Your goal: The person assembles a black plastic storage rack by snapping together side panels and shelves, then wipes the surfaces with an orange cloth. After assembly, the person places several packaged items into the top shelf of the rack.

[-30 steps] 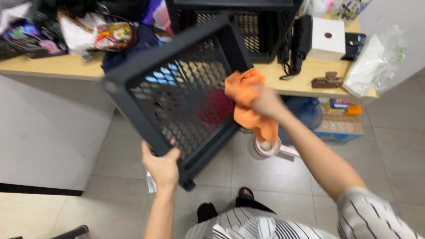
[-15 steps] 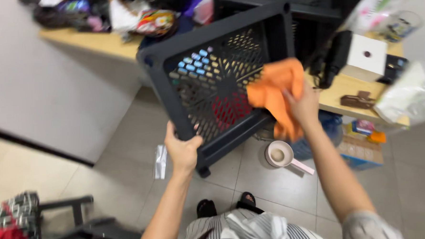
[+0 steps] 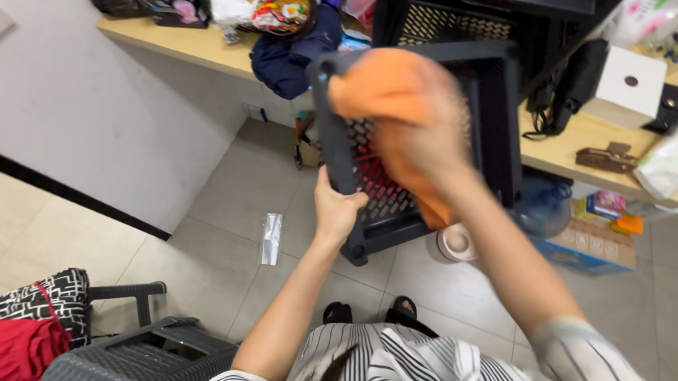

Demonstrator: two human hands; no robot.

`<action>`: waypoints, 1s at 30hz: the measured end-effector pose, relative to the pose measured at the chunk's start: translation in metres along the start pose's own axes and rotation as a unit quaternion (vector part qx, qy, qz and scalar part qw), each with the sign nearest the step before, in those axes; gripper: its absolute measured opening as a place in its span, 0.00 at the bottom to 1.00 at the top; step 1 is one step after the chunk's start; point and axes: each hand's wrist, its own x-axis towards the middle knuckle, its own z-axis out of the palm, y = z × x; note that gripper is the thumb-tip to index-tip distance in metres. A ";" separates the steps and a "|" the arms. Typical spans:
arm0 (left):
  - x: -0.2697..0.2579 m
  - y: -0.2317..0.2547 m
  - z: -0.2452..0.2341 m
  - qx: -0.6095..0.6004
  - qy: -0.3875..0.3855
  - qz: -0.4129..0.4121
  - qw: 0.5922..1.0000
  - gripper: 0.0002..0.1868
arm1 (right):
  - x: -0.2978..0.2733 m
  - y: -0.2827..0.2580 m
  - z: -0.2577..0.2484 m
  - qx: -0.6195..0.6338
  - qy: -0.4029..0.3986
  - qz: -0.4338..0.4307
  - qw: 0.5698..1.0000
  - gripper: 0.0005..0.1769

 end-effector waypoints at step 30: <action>0.043 0.014 -0.061 -0.252 -0.060 -0.241 0.935 0.23 | -0.150 0.062 -0.074 -0.191 -0.242 -0.226 0.924 0.30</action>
